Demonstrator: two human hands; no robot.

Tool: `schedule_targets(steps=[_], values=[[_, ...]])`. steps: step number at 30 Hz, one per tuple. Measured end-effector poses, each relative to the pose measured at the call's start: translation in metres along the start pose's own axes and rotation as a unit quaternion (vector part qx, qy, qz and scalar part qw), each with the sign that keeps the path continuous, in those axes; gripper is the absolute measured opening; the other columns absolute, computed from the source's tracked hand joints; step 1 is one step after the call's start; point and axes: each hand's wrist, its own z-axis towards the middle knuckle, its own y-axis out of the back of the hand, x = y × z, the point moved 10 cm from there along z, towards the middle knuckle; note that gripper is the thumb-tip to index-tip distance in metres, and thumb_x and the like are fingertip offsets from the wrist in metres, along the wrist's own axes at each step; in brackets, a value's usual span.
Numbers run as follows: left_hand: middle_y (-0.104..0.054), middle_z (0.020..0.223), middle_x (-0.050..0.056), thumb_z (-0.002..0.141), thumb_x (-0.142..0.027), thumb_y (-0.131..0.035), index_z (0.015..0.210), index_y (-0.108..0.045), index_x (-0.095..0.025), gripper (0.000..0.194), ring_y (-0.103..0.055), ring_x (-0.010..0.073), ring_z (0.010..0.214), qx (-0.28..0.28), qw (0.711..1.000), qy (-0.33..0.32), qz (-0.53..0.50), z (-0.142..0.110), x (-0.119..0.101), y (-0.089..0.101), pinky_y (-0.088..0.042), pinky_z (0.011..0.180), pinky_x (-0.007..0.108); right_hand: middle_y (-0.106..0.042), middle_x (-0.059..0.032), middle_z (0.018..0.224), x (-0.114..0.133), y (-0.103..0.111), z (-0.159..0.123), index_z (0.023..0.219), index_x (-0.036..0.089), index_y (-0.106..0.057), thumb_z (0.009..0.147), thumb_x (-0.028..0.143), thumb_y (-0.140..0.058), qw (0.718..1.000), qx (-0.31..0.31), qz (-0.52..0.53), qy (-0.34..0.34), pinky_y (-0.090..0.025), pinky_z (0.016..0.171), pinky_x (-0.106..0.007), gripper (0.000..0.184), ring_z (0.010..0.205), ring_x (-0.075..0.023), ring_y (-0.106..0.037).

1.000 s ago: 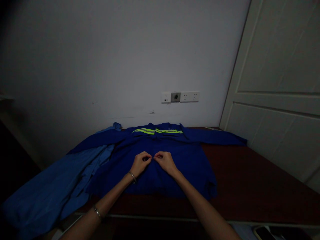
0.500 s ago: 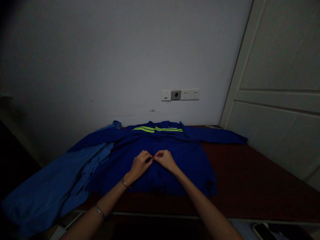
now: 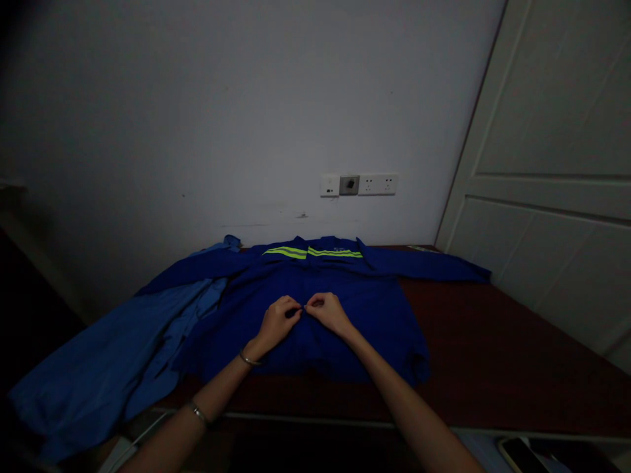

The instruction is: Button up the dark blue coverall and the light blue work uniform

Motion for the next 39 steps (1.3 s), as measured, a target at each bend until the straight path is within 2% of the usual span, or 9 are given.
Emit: schedule_targets(steps=[5, 8, 12, 14, 20, 23, 27, 33, 39], values=[[-0.062, 0.076, 0.003, 0.072, -0.014, -0.056, 0.077, -0.067, -0.016, 0.013, -0.055, 0.0118, 0.068, -0.002, 0.996, 0.06, -0.07, 0.003, 0.015, -0.003, -0.042, 0.064, 0.022, -0.064, -0.0034, 0.065, 0.005, -0.003, -0.001, 0.067, 0.014, -0.064, 0.064, 0.022, -0.057, 0.999, 0.011, -0.013, 0.027, -0.043, 0.058, -0.023, 0.011, 0.061, -0.014, -0.057], [-0.063, 0.071, 0.003, 0.069, -0.016, -0.058, 0.073, -0.068, -0.014, 0.011, -0.055, 0.0115, 0.065, 0.0, 0.984, 0.124, -0.128, 0.004, 0.031, -0.005, -0.041, 0.062, 0.022, -0.064, -0.0036, 0.066, 0.0, -0.004, 0.001, 0.073, 0.013, -0.063, 0.066, 0.028, -0.058, 0.999, 0.017, 0.026, 0.014, -0.044, 0.058, -0.024, 0.017, 0.061, -0.0142, -0.058], [-0.06, 0.058, 0.0, 0.067, -0.019, -0.06, 0.075, -0.067, -0.01, 0.014, -0.048, 0.0081, 0.046, 0.087, 0.932, 0.256, -0.242, -0.003, 0.058, -0.032, -0.038, 0.047, 0.02, -0.065, -0.004, 0.067, -0.009, -0.009, 0.002, 0.081, 0.012, -0.064, 0.065, 0.027, -0.06, 0.998, 0.032, 0.044, -0.006, -0.044, 0.057, -0.023, 0.022, 0.059, -0.0134, -0.058], [-0.058, 0.055, -0.001, 0.066, -0.019, -0.06, 0.074, -0.067, -0.009, 0.015, -0.043, 0.0059, 0.039, 0.114, 0.909, 0.288, -0.279, -0.007, 0.063, -0.04, -0.035, 0.041, 0.019, -0.065, -0.0043, 0.067, -0.007, -0.01, 0.002, 0.077, 0.012, -0.065, 0.064, 0.026, -0.061, 0.999, 0.033, 0.019, 0.005, -0.043, 0.057, -0.023, 0.02, 0.06, -0.0134, -0.058], [-0.058, 0.055, -0.001, 0.062, -0.025, -0.067, 0.073, -0.066, -0.01, 0.019, -0.045, 0.0047, 0.038, 0.089, 0.9, 0.294, -0.308, -0.006, 0.063, -0.031, -0.035, 0.04, 0.017, -0.065, -0.004, 0.065, 0.002, -0.004, 0.0, 0.074, 0.012, -0.066, 0.066, 0.024, -0.058, 1.0, 0.006, -0.026, 0.014, -0.043, 0.055, -0.022, 0.017, 0.059, -0.0132, -0.057], [-0.056, 0.055, -0.001, 0.065, -0.034, -0.066, 0.071, -0.065, -0.01, 0.026, -0.044, 0.0049, 0.038, 0.059, 0.894, 0.299, -0.329, -0.005, 0.062, -0.024, -0.034, 0.036, 0.017, -0.065, -0.0046, 0.067, 0.007, -0.001, -0.001, 0.074, 0.012, -0.065, 0.067, 0.023, -0.057, 0.999, -0.008, -0.036, 0.023, -0.044, 0.057, -0.022, 0.016, 0.062, -0.0138, -0.058], [-0.048, 0.046, -0.003, 0.066, -0.049, -0.062, 0.061, -0.06, -0.01, 0.039, -0.04, 0.0051, 0.033, 0.082, 0.888, 0.317, -0.324, -0.009, 0.058, -0.029, -0.03, 0.029, 0.017, -0.065, -0.0039, 0.069, 0.019, -0.002, -0.004, 0.075, 0.014, -0.064, 0.068, 0.02, -0.054, 0.996, -0.013, -0.051, 0.066, -0.044, 0.059, -0.022, 0.013, 0.064, -0.0135, -0.058], [-0.046, 0.041, -0.006, 0.062, -0.029, -0.067, 0.061, -0.059, -0.011, 0.02, -0.037, 0.0041, 0.031, 0.066, 0.89, 0.332, -0.306, -0.012, 0.061, -0.031, -0.028, 0.03, 0.016, -0.064, -0.004, 0.07, 0.025, -0.002, -0.006, 0.077, 0.014, -0.064, 0.07, 0.02, -0.053, 0.995, -0.021, -0.065, 0.077, -0.044, 0.061, -0.023, 0.014, 0.063, -0.0133, -0.058], [-0.046, 0.041, -0.006, 0.061, -0.021, -0.064, 0.062, -0.057, -0.01, 0.013, -0.039, 0.0042, 0.033, 0.067, 0.876, 0.337, -0.339, -0.013, 0.06, -0.03, -0.03, 0.033, 0.016, -0.064, -0.0045, 0.07, 0.022, -0.001, -0.006, 0.076, 0.013, -0.063, 0.072, 0.022, -0.052, 0.994, -0.05, -0.062, 0.072, -0.044, 0.061, -0.024, 0.015, 0.064, -0.014, -0.058]])
